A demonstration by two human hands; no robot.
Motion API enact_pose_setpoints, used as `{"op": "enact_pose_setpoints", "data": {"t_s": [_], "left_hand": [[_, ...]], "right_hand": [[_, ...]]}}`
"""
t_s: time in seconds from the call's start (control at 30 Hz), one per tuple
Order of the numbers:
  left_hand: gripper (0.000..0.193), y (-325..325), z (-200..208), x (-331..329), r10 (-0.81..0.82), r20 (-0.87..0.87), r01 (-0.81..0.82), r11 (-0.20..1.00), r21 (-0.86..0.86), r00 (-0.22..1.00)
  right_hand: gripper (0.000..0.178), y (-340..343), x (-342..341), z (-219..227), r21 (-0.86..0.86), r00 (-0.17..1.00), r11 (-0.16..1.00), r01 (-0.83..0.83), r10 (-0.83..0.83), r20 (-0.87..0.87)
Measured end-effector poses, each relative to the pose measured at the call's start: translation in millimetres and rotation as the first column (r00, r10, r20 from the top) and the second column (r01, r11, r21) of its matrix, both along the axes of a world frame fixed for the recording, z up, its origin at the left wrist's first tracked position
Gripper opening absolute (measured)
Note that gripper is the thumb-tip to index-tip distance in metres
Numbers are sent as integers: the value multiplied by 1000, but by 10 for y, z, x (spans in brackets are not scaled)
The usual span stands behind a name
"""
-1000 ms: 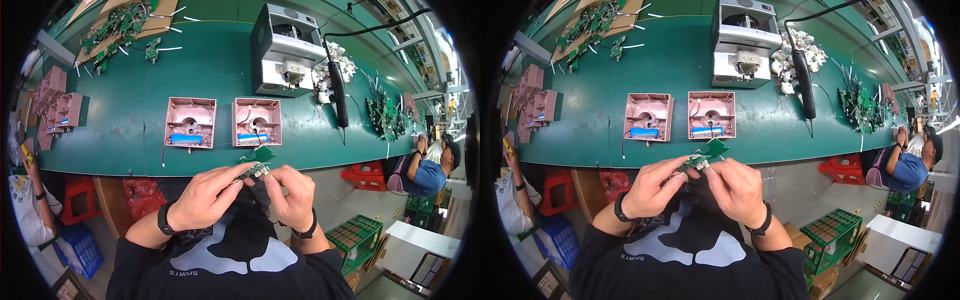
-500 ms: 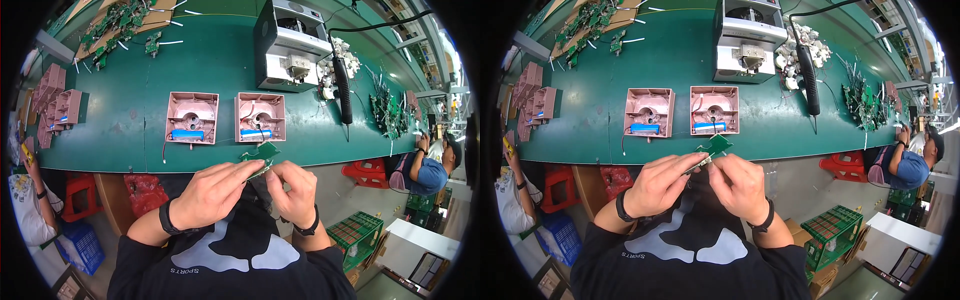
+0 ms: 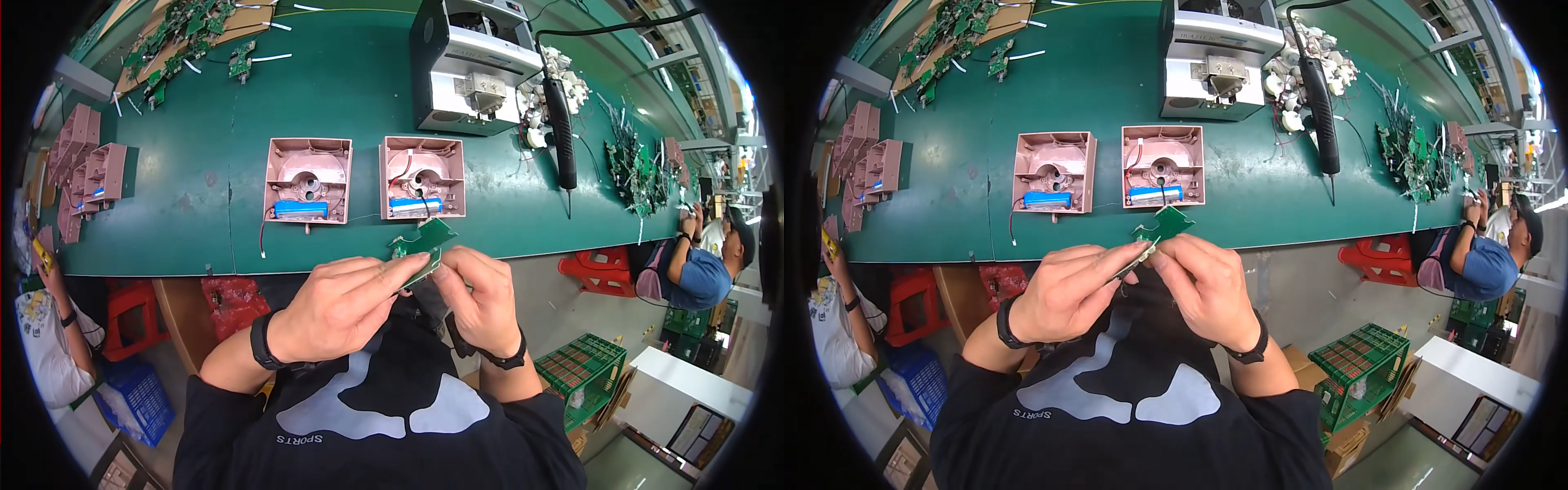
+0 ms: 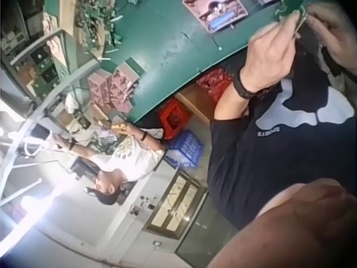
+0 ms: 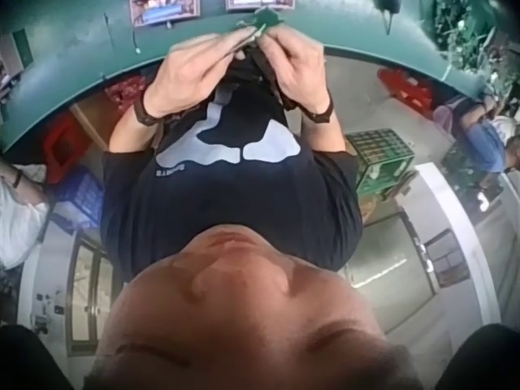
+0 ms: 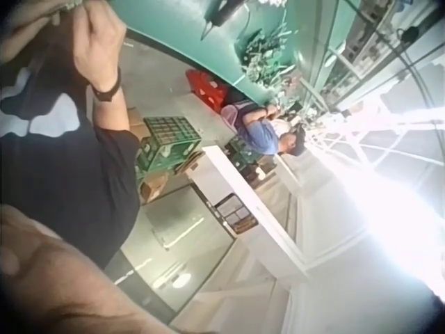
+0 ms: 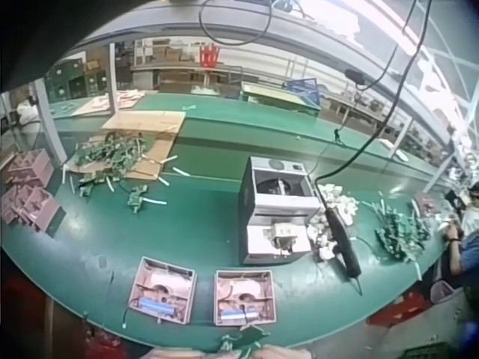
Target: Assembling electronic boards and wires into plastic housings and using an electric screwdriver to secure components.
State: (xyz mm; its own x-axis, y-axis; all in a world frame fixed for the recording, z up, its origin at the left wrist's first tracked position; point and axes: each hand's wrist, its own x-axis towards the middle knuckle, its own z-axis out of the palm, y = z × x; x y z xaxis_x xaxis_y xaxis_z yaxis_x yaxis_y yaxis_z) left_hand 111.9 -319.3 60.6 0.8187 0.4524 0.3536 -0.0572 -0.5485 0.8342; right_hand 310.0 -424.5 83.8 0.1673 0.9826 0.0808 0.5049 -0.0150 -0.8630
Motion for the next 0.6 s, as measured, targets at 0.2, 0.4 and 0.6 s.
{"op": "enact_pose_setpoints", "data": {"t_s": [0.2, 0.4, 0.6], "left_hand": [[57, 17, -1, 16, 11, 20, -11, 1000, 11, 1000], [47, -30, 71, -145, 251, -73, -255, 966, -48, 965], [43, -219, 64, -404, 441, -14, -356, 706, -612, 897]], "right_hand": [[6, 71, 9, -20, 15, 994, 1000, -22, 20, 103], [14, 77, -132, 120, 92, 970, 992, 82, -100, 220], [22, -47, -331, 285, 398, 992, 917, 8, -59, 116]]}}
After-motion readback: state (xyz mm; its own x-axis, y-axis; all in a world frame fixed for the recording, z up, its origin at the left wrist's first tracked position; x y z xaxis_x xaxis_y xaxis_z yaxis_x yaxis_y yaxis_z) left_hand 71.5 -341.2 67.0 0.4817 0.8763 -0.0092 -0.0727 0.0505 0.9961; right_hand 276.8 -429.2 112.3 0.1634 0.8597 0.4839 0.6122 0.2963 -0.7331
